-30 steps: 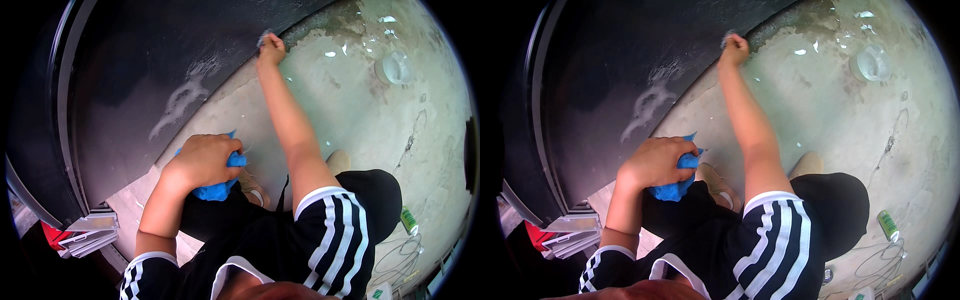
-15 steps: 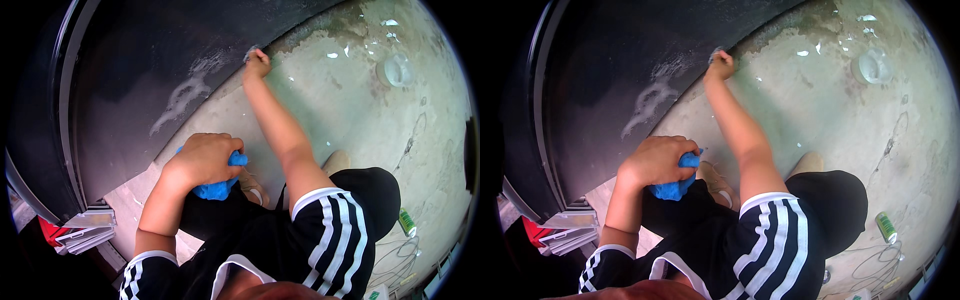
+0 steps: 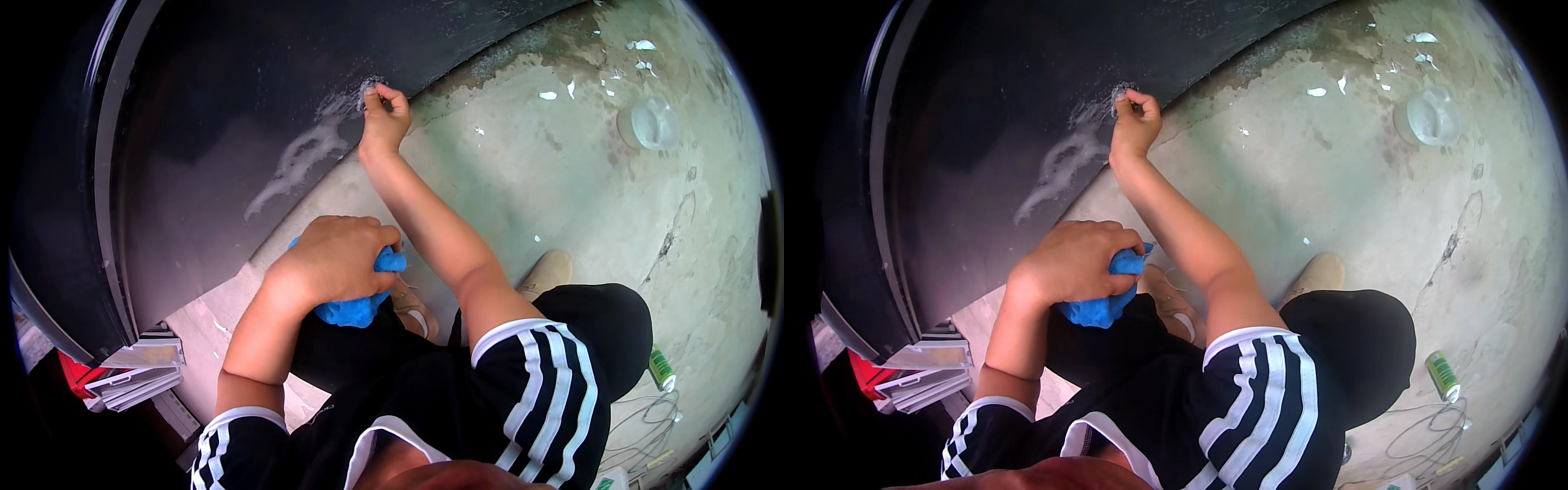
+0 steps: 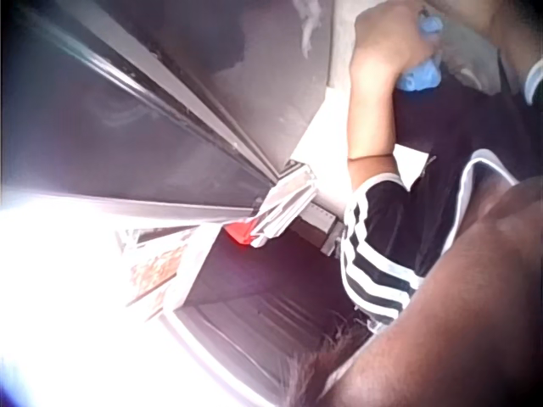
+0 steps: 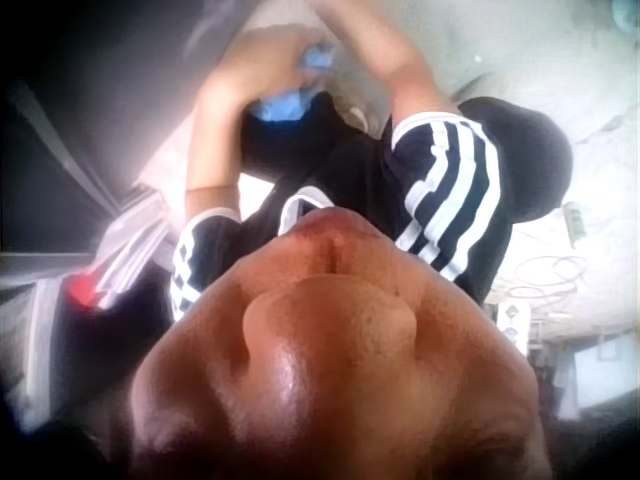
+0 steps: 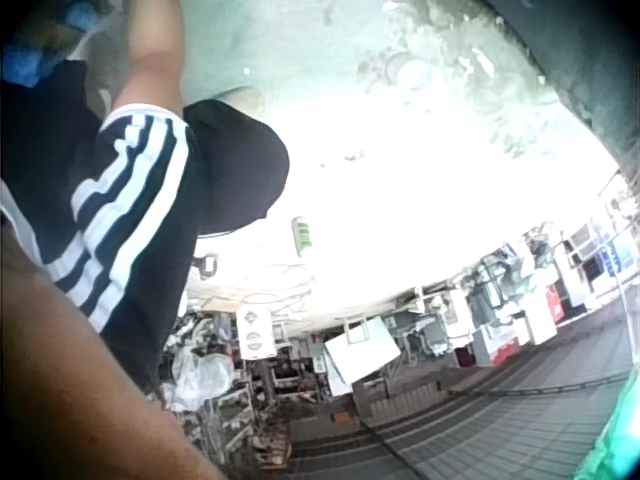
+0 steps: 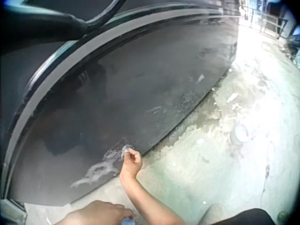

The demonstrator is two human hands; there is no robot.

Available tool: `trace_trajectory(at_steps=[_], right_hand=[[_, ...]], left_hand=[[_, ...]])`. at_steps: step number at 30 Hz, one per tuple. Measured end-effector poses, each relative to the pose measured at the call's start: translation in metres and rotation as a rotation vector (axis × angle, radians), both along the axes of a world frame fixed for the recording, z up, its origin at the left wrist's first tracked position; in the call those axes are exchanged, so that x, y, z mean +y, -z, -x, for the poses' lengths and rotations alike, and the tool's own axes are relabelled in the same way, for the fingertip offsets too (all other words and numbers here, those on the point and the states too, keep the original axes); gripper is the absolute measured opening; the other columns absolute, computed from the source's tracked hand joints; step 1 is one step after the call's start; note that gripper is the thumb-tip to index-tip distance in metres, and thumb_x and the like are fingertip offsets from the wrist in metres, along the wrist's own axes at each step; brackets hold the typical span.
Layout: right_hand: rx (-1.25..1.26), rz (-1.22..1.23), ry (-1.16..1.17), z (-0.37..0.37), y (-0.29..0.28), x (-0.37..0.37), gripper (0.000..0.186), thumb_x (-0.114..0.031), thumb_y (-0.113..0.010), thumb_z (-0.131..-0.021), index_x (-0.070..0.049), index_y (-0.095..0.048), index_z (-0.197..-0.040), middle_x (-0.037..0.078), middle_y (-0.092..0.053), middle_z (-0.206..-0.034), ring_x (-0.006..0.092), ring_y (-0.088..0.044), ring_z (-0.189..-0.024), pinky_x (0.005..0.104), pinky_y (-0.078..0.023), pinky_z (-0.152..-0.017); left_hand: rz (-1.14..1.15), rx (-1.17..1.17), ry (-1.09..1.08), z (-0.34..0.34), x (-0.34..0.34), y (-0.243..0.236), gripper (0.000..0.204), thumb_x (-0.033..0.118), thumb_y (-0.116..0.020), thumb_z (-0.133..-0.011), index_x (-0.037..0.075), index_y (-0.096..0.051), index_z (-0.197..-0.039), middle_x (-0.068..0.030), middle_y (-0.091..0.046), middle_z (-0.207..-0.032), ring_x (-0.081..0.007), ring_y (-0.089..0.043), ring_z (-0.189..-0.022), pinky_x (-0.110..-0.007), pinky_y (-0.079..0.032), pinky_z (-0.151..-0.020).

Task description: The person sprays a cleaning agent onto a dark surface and scrubs it with a steel wool pad. They then wipe the area with a blue cloth and repeat the process by spraying and scrubbing again.

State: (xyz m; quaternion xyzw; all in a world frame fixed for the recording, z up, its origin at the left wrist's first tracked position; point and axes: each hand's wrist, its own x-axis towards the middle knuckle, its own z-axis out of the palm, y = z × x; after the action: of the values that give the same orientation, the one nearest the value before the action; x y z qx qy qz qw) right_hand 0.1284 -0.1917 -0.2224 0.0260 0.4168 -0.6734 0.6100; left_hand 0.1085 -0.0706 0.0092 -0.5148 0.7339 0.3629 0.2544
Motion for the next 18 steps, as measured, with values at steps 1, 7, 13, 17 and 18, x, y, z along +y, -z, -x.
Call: trace_trajectory(at_steps=[1,7,13,17,18], right_hand=[[0.023,0.02,-0.011,0.001,-0.004,0.002,0.014,0.006,-0.071,-0.083,-0.005,-0.066,-0.09,0.002,-0.065,-0.095,0.013,-0.058,-0.088,0.0264,-0.049,-0.083],[-0.055,-0.251,0.189,0.034,0.069,-0.043,0.014,0.006,-0.07,-0.085,-0.004,-0.064,-0.093,0.003,-0.064,-0.097,0.0149,-0.059,-0.091,0.0297,-0.05,-0.087],[0.265,0.055,0.318,0.07,0.045,-0.086,0.021,0.008,-0.067,-0.086,-0.008,-0.062,-0.099,0.001,-0.062,-0.097,0.0119,-0.057,-0.081,0.0261,-0.048,-0.067],[0.307,0.014,0.416,0.152,0.031,-0.148,0.012,0.002,-0.063,-0.092,-0.005,-0.061,-0.101,0.005,-0.062,-0.102,0.0161,-0.057,-0.091,0.0298,-0.049,-0.086],[0.338,-0.011,0.412,0.144,0.017,-0.141,0.011,0.001,-0.063,-0.092,-0.005,-0.061,-0.101,0.005,-0.062,-0.103,0.016,-0.056,-0.092,0.03,-0.049,-0.086]], left_hand=[[0.007,-0.003,-0.003,0.0,-0.001,0.0,0.038,0.031,-0.068,-0.074,0.012,-0.068,-0.107,-0.0108,-0.069,-0.104,-0.0318,-0.066,-0.098,-0.041,-0.052,-0.085],[-0.043,-0.024,0.028,0.009,-0.008,0.001,0.04,0.031,-0.067,-0.074,0.012,-0.069,-0.109,-0.0107,-0.069,-0.104,-0.0321,-0.066,-0.099,-0.041,-0.052,-0.086],[-0.031,-0.063,0.006,0.006,-0.01,-0.003,0.042,0.033,-0.067,-0.073,0.014,-0.069,-0.11,-0.0093,-0.07,-0.106,-0.0324,-0.066,-0.1,-0.041,-0.052,-0.086],[-0.041,-0.064,0.002,0.001,-0.009,-0.001,0.042,0.034,-0.066,-0.074,0.014,-0.069,-0.111,-0.0102,-0.07,-0.107,-0.0325,-0.066,-0.101,-0.041,-0.052,-0.087],[-0.048,-0.064,0.0,0.001,-0.011,-0.001,0.042,0.035,-0.066,-0.074,0.014,-0.069,-0.111,-0.0106,-0.07,-0.108,-0.0326,-0.066,-0.101,-0.041,-0.052,-0.088]])
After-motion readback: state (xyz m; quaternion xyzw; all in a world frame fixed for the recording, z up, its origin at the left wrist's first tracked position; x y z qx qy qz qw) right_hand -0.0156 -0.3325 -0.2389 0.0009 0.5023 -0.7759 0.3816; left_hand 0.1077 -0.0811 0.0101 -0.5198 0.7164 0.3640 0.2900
